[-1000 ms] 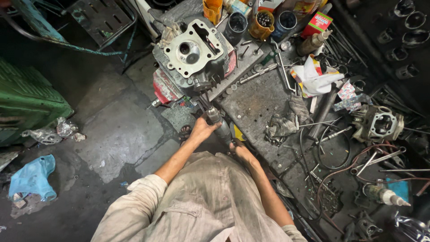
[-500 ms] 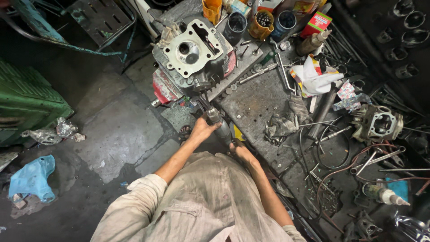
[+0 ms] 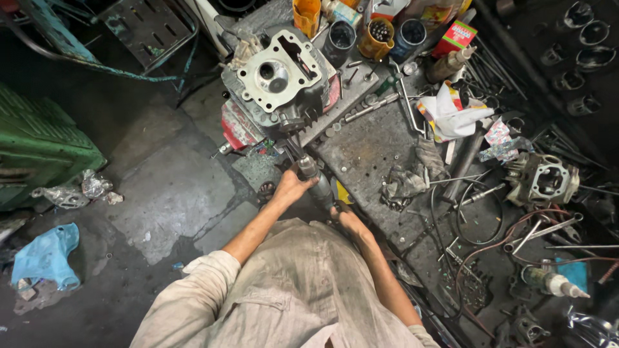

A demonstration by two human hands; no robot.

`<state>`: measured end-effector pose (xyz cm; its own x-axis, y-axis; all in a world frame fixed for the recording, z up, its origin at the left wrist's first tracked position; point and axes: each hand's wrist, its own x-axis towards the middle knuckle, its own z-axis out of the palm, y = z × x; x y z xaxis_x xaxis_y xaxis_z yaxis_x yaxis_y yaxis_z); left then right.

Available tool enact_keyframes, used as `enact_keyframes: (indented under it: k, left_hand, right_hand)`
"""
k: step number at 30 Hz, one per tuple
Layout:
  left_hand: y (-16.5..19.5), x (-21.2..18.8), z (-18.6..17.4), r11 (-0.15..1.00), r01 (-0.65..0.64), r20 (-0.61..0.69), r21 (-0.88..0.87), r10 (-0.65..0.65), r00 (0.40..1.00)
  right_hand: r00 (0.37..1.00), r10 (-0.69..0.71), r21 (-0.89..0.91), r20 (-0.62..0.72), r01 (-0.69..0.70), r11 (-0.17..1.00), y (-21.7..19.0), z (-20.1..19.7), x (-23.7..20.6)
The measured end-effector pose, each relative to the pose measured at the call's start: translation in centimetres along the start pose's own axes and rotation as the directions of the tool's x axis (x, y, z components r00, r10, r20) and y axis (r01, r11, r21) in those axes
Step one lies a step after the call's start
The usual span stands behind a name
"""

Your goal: The person secures an engine block in a bench vise, then uses a cordless drill to remove a bolt. After removing the bolt, the person wipes the engine block with a rag.

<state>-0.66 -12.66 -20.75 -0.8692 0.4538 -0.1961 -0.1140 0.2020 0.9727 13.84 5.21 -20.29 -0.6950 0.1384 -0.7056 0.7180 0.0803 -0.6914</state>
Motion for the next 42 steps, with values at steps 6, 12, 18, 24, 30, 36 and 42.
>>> enact_keyframes:
  k: [6,12,18,24,30,36,42]
  left_hand:
    - [0.0,-0.1,0.0,1.0,-0.019,0.001,0.009,0.019,1.0]
    - [0.0,-0.2,-0.2,1.0,-0.007,0.006,0.018,0.007,1.0]
    - [-0.1,-0.2,-0.2,1.0,-0.002,0.009,0.019,0.002,1.0]
    - [0.0,-0.1,-0.1,0.999,0.008,0.011,0.034,-0.008,1.0]
    - [0.4,-0.1,-0.5,0.999,0.023,0.003,0.04,-0.024,1.0]
    - [1.2,-0.3,-0.6,0.999,-0.003,-0.001,0.052,0.003,1.0]
    - [1.0,-0.5,-0.5,0.998,-0.025,0.011,0.056,0.024,1.0]
  right_hand:
    - [0.999,0.039,0.015,-0.004,-0.038,0.999,0.0,0.1,-0.3]
    - [0.998,0.058,0.126,0.01,-0.059,0.99,0.2,0.4,0.2]
    - [0.999,0.042,-0.003,-0.006,-0.042,0.999,0.2,0.2,0.0]
    - [0.999,0.039,0.004,-0.017,-0.039,0.999,-0.4,0.1,-0.1]
    - [0.998,-0.053,-0.024,0.027,0.054,0.998,-0.8,0.3,-0.1]
    - [0.999,0.002,-0.011,0.05,-0.001,1.0,-1.0,0.6,-0.2]
    - [0.938,0.3,0.429,0.173,-0.346,0.835,-1.9,1.0,-0.3]
